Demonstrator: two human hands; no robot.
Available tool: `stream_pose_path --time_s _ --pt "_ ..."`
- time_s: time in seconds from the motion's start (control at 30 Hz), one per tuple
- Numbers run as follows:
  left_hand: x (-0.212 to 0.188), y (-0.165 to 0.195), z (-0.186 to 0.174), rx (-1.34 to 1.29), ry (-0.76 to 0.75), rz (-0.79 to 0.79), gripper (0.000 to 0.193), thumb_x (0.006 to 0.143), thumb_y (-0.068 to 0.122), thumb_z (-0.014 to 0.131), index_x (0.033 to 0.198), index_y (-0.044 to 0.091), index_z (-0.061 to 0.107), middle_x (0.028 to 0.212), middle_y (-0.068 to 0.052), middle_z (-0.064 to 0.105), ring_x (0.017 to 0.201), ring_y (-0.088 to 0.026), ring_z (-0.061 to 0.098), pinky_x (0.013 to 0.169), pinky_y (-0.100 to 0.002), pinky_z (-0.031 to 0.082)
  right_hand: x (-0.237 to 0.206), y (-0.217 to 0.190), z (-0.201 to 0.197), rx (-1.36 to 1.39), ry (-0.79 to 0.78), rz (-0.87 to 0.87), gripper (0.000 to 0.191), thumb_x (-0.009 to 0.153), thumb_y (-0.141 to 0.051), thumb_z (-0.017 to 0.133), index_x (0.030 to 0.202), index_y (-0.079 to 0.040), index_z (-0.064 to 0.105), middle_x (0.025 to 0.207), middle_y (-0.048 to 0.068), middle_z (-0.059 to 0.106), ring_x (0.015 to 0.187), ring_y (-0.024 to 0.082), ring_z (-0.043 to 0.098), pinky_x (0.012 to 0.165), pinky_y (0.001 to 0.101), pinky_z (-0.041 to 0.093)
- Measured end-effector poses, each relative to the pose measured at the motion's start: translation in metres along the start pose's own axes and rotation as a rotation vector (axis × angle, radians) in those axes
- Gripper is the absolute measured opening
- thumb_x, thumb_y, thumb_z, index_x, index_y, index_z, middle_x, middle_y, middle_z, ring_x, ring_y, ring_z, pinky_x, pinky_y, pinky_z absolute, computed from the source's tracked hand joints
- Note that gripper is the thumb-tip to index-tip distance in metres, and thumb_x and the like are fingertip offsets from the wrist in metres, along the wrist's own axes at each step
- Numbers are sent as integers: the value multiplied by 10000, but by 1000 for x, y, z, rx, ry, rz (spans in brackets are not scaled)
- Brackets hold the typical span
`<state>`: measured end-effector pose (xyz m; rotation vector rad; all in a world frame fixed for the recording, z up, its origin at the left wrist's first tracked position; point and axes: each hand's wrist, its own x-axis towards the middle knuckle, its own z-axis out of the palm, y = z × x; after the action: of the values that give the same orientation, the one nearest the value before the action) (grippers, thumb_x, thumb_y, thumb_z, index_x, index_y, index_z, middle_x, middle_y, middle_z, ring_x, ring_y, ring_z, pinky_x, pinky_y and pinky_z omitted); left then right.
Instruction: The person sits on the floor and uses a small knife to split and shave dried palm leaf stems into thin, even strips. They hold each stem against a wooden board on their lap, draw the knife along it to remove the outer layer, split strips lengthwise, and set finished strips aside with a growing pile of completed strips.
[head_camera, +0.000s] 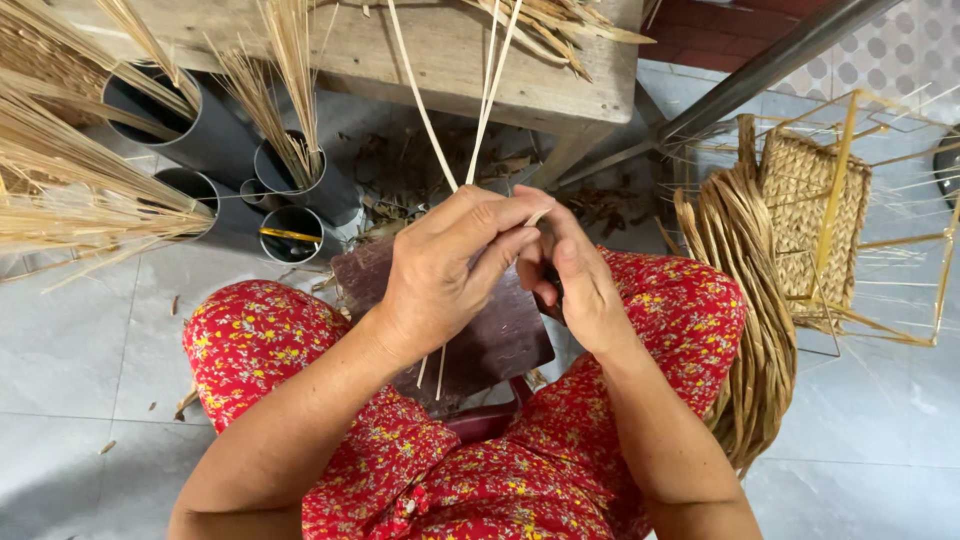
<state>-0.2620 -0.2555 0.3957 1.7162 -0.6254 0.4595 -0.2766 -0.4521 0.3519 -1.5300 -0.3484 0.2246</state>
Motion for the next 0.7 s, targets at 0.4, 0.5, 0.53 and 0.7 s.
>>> stream_pose_path --time_s 0.4,0.5,0.53,0.7 --pt "-2 3 4 22 -28 -35 340 954 -3 794 1256 94 673 1008 -61 719 904 -178 743 769 -284 593 -26 -63 22 557 86 13 521 1120 -226 551 1549 -45 318 886 166 615 654 152 551 591 260 460" --pt "-2 2 4 19 -29 11 345 956 -8 791 1260 93 663 1052 -63 723 938 -193 742 805 -294 599 -26 -64 23 567 54 20 490 1132 -217 538 1538 -39 330 884 172 614 656 148 545 599 257 459" --pt "-2 1 4 20 -32 13 344 954 -9 791 1257 93 663 1046 -65 720 932 -195 743 798 -296 599 -26 -63 23 564 59 24 487 1131 -215 538 1535 -40 330 882 171 612 656 147 543 598 255 458" --pt "-3 1 3 34 -54 13 341 956 -8 789 1255 94 660 1022 -68 708 908 -208 740 779 -309 592 -28 -62 23 560 68 32 479 1129 -210 540 1525 -41 331 878 171 611 656 145 539 594 252 456"
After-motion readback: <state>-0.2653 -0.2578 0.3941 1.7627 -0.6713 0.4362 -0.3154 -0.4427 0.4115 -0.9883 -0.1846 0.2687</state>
